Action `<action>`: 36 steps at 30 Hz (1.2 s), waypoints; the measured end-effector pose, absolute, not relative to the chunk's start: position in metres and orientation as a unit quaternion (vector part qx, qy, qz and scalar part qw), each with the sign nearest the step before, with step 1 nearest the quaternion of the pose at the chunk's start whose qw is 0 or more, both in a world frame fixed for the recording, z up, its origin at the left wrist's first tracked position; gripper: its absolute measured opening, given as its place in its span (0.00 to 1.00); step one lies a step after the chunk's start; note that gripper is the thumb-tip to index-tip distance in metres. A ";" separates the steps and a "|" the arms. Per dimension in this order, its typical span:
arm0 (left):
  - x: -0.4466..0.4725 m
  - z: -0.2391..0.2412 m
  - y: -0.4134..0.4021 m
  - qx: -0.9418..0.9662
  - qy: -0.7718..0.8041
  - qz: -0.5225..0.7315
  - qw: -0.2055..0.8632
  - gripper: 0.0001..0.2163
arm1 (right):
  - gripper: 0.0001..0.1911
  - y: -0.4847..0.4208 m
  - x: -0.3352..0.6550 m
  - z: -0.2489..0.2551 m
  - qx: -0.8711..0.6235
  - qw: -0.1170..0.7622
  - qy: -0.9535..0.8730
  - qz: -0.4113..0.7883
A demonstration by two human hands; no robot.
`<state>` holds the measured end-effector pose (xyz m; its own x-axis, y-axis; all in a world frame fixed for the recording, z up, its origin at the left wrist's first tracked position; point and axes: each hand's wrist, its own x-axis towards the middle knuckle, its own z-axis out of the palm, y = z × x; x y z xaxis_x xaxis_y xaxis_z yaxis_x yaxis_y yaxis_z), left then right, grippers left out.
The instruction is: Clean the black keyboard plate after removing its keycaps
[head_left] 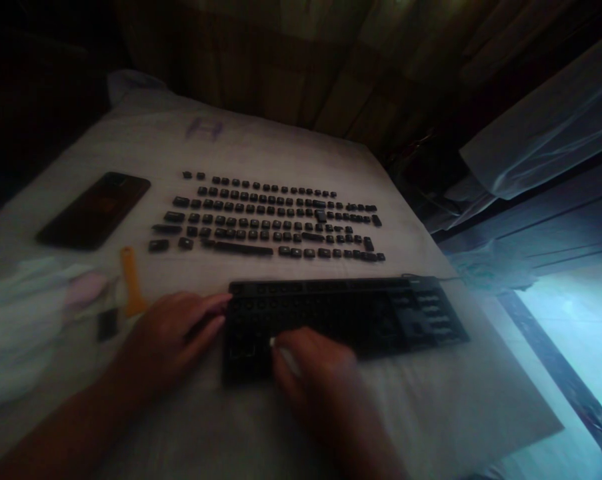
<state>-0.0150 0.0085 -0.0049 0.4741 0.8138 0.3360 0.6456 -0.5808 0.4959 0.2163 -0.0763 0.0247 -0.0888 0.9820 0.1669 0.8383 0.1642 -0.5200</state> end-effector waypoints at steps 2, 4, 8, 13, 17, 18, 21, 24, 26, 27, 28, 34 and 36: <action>-0.015 -0.005 0.009 0.847 0.432 0.271 0.152 0.14 | 0.07 -0.076 0.214 0.021 -0.640 0.227 -0.722 0.133; -0.016 -0.006 0.009 0.847 0.435 0.263 0.153 0.14 | 0.07 -0.077 0.213 0.019 -0.643 0.211 -0.725 0.130; -0.016 -0.007 0.008 0.846 0.439 0.255 0.161 0.14 | 0.07 -0.079 0.212 0.020 -0.647 0.188 -0.726 0.141; -0.016 -0.009 0.008 0.846 0.438 0.264 0.153 0.14 | 0.08 -0.078 0.216 0.030 -0.642 0.165 -0.730 0.165; -0.016 -0.010 0.008 0.848 0.432 0.267 0.152 0.14 | 0.08 -0.077 0.220 0.040 -0.625 0.173 -0.740 0.179; -0.016 -0.010 0.008 0.849 0.430 0.266 0.153 0.13 | 0.08 -0.077 0.220 0.041 -0.622 0.182 -0.740 0.177; -0.017 -0.009 0.007 0.848 0.432 0.262 0.159 0.13 | 0.09 -0.078 0.215 0.044 -0.603 0.202 -0.750 0.185; -0.016 -0.007 0.006 0.846 0.439 0.253 0.166 0.13 | 0.08 -0.076 0.208 0.043 -0.583 0.185 -0.765 0.202; -0.015 -0.006 0.006 0.846 0.440 0.249 0.168 0.13 | 0.08 -0.075 0.206 0.040 -0.587 0.170 -0.768 0.191; -0.015 -0.005 0.006 0.848 0.437 0.249 0.168 0.13 | 0.08 -0.075 0.205 0.038 -0.595 0.171 -0.765 0.177; -0.015 -0.005 0.006 0.849 0.435 0.250 0.167 0.14 | 0.08 -0.075 0.205 0.037 -0.604 0.174 -0.761 0.162; -0.017 -0.008 0.006 0.853 0.430 0.251 0.156 0.14 | 0.08 -0.078 0.212 0.041 -0.623 0.161 -0.750 0.155; -0.017 -0.008 0.006 0.851 0.432 0.255 0.156 0.14 | 0.08 -0.079 0.214 0.042 -0.627 0.161 -0.746 0.156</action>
<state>-0.0171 0.0062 -0.0082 0.4980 0.8142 0.2985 0.6550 -0.5787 0.4859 0.2135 -0.0790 0.0420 -0.1628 0.9856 0.0450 0.8846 0.1660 -0.4358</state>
